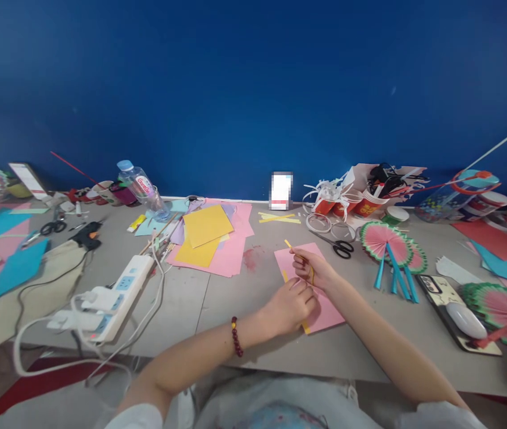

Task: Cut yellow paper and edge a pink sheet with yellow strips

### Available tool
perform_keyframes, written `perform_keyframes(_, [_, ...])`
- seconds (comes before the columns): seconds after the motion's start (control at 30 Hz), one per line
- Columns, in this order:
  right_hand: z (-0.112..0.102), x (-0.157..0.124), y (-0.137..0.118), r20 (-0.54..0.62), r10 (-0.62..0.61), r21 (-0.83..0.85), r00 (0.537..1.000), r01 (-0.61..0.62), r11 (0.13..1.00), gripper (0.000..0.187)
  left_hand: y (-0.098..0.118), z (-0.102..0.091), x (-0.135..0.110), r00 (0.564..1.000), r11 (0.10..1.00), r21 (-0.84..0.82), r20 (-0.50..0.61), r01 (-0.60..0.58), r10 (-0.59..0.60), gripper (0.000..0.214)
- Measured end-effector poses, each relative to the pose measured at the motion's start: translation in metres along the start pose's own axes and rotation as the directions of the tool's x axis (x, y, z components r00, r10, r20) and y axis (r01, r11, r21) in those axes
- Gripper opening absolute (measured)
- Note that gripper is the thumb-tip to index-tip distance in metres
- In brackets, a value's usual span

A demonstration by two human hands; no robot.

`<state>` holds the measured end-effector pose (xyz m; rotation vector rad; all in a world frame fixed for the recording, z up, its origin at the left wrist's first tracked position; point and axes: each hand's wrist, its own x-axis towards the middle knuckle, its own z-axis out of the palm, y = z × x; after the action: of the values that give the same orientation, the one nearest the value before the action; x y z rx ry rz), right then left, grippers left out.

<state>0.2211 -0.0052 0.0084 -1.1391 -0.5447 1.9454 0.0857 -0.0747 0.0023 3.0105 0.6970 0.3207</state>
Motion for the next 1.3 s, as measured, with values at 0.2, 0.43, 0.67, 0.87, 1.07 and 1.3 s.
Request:
perform_keyframes(0.2, [-0.005,0.001,0.007,0.014,0.025,0.075,1.0,-0.026,0.997,0.028,-0.016,-0.013,-0.01,0.963,0.935,-0.241,-0.007,0.261,-0.271,0.013])
perform_keyframes(0.43, [-0.009,-0.001,0.006,0.034,0.035,0.058,0.999,-0.037,0.998,0.025,-0.037,-0.013,-0.02,0.958,0.893,-0.37,-0.03,0.256,-0.286,0.02])
perform_keyframes(0.67, [-0.013,0.0,0.0,0.058,0.174,0.077,0.983,-0.179,0.981,0.02,-0.067,-0.02,-0.047,0.977,0.957,-0.202,0.005,0.209,-0.213,0.024])
perform_keyframes(0.87, [-0.015,0.001,-0.009,0.024,0.138,-0.039,0.99,-0.137,0.99,0.014,-0.053,-0.008,-0.056,0.979,0.974,-0.105,-0.011,0.2,-0.203,0.028])
perform_keyframes(1.07, [-0.014,-0.005,-0.021,0.032,0.139,-0.223,0.99,-0.129,0.966,0.018,-0.031,-0.01,-0.049,0.979,0.979,-0.022,-0.018,0.204,-0.204,0.025])
perform_keyframes(1.3, [-0.013,-0.009,-0.016,0.062,0.078,-0.361,0.995,-0.05,0.931,0.025,-0.012,0.003,-0.036,0.969,0.964,0.103,-0.016,0.246,-0.245,0.031])
